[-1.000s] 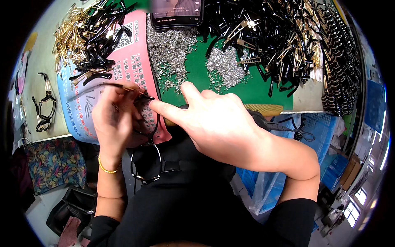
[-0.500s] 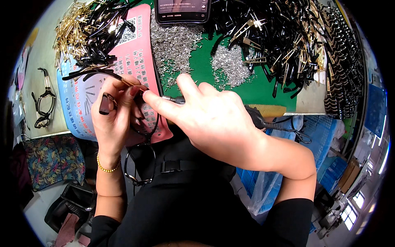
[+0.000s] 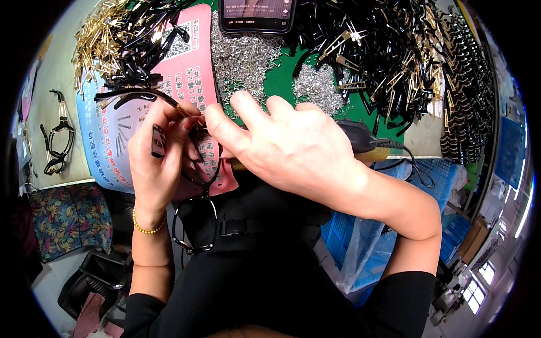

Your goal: The person assembles eyeglasses by hand, inserting small metal components into the black frames and using a wooden comb to press and secure the parts. The person handles multiple frames sequentially, placing finished units aside on the table.

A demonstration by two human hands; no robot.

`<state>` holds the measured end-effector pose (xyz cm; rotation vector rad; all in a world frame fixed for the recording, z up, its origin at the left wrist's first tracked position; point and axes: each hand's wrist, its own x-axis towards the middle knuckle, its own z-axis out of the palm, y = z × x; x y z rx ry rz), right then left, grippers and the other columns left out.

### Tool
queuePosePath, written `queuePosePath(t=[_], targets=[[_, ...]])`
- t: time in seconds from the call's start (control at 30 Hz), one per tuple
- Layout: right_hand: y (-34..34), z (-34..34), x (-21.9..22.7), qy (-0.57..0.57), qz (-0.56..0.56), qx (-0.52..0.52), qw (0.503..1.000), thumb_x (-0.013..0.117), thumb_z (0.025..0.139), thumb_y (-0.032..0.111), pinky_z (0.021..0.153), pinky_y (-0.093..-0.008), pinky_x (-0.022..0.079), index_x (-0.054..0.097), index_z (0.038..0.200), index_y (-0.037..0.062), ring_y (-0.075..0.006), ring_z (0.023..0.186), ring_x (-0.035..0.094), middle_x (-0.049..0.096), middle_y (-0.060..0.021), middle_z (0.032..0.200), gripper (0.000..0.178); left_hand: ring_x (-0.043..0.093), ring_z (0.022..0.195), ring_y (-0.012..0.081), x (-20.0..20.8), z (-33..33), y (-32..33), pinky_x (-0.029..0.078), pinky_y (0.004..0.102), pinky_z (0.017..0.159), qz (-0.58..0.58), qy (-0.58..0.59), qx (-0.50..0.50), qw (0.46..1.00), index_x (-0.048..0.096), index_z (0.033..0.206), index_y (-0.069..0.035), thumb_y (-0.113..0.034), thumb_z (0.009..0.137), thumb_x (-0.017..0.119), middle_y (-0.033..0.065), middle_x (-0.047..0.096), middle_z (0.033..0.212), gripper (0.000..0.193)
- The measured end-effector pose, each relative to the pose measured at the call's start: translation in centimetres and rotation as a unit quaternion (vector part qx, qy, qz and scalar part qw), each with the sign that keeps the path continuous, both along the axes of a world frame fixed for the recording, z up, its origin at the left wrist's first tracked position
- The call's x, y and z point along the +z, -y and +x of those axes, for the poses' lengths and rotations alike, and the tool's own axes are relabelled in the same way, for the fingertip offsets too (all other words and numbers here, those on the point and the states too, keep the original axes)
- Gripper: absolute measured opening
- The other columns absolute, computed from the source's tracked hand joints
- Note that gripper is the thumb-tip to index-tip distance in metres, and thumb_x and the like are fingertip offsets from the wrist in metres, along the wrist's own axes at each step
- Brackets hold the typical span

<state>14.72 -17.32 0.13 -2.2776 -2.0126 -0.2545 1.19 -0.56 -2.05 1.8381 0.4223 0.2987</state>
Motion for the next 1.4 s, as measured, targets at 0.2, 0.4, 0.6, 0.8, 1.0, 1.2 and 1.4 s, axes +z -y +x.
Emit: queuePosePath(t=[0.2, 0.4, 0.6, 0.8, 1.0, 1.2, 1.4], targets=[[0.0, -0.5, 0.3, -0.078, -0.030, -0.038, 0.996, 0.067, 0.085, 0.023, 0.050, -0.0287, 0.049, 0.060, 0.125, 0.0125, -0.0161, 0.067, 0.059, 0.056, -0.0047, 0.095, 0.042, 0.064, 0.060, 0.0104, -0.3, 0.1, 0.1, 0.051, 0.0253, 0.055, -0.020, 0.002, 0.013, 1.000, 0.064, 0.107, 0.000, 0.015, 0.089, 0.055, 0.0076, 0.071, 0.084, 0.025], [2.7, 0.3, 3.4, -0.142, -0.051, -0.151, 0.977, 0.070, 0.090, 0.012, 0.057, -0.0389, 0.051, 0.058, 0.120, 0.0136, -0.0278, 0.071, 0.063, 0.053, -0.0084, 0.094, 0.032, 0.066, 0.067, 0.0083, -0.5, 4.1, -2.6, 0.054, 0.0242, 0.062, 0.060, 0.072, 0.084, 0.992, 0.064, 0.119, 0.001, 0.006, 0.100, 0.051, 0.0066, 0.073, 0.094, 0.023], [5.4, -1.1, 3.1, -0.171, -0.125, -0.170, 0.962, 0.064, 0.083, 0.005, 0.052, -0.0346, 0.053, 0.061, 0.137, 0.0245, -0.0221, 0.069, 0.063, 0.051, -0.0091, 0.090, 0.058, 0.052, 0.055, 0.0035, 0.2, 2.8, -2.8, 0.039, 0.0172, 0.044, 0.054, 0.182, 0.199, 0.961, 0.045, 0.145, -0.002, -0.019, 0.111, 0.043, 0.0136, 0.067, 0.110, 0.038], [5.3, -1.0, 2.7, -0.159, -0.127, -0.141, 0.969, 0.064, 0.078, 0.003, 0.053, -0.0316, 0.052, 0.064, 0.134, 0.0235, -0.0199, 0.068, 0.060, 0.053, -0.0094, 0.091, 0.060, 0.040, 0.055, 0.0053, 0.8, -1.2, -0.7, 0.037, 0.0218, 0.042, -0.168, 0.174, 0.247, 0.938, 0.048, 0.127, -0.002, -0.024, 0.112, 0.042, 0.0054, 0.054, 0.087, 0.027], [5.1, -1.3, 2.7, -0.151, -0.119, -0.160, 0.968, 0.063, 0.077, 0.001, 0.052, -0.0314, 0.051, 0.064, 0.133, 0.0215, -0.0193, 0.067, 0.059, 0.052, -0.0088, 0.090, 0.059, 0.062, 0.108, 0.0220, -1.5, -5.1, -1.3, 0.041, 0.0431, 0.114, 0.006, 0.186, 0.284, 0.941, 0.060, 0.120, 0.007, -0.002, 0.103, 0.056, 0.0150, 0.065, 0.118, 0.020], [4.8, -1.5, 2.5, -0.141, -0.114, -0.162, 0.970, 0.063, 0.079, 0.002, 0.051, -0.0318, 0.050, 0.062, 0.136, 0.0204, -0.0201, 0.066, 0.059, 0.051, -0.0100, 0.090, 0.060, 0.063, 0.098, 0.0200, -2.1, -6.5, -2.2, 0.045, 0.0409, 0.106, 0.349, 0.007, 0.150, 0.925, 0.071, 0.107, 0.005, 0.006, 0.094, 0.064, 0.0102, 0.070, 0.102, 0.015], [4.8, -1.4, 2.4, -0.150, -0.105, -0.164, 0.969, 0.064, 0.091, 0.009, 0.050, -0.0326, 0.048, 0.060, 0.139, 0.0232, -0.0216, 0.063, 0.060, 0.049, -0.0084, 0.088, 0.050, 0.064, 0.106, 0.0252, -1.9, -9.5, -0.7, 0.037, 0.0636, 0.113, 0.392, 0.168, 0.033, 0.904, 0.055, 0.108, -0.014, -0.015, 0.086, 0.078, 0.0005, 0.076, 0.096, 0.032]])
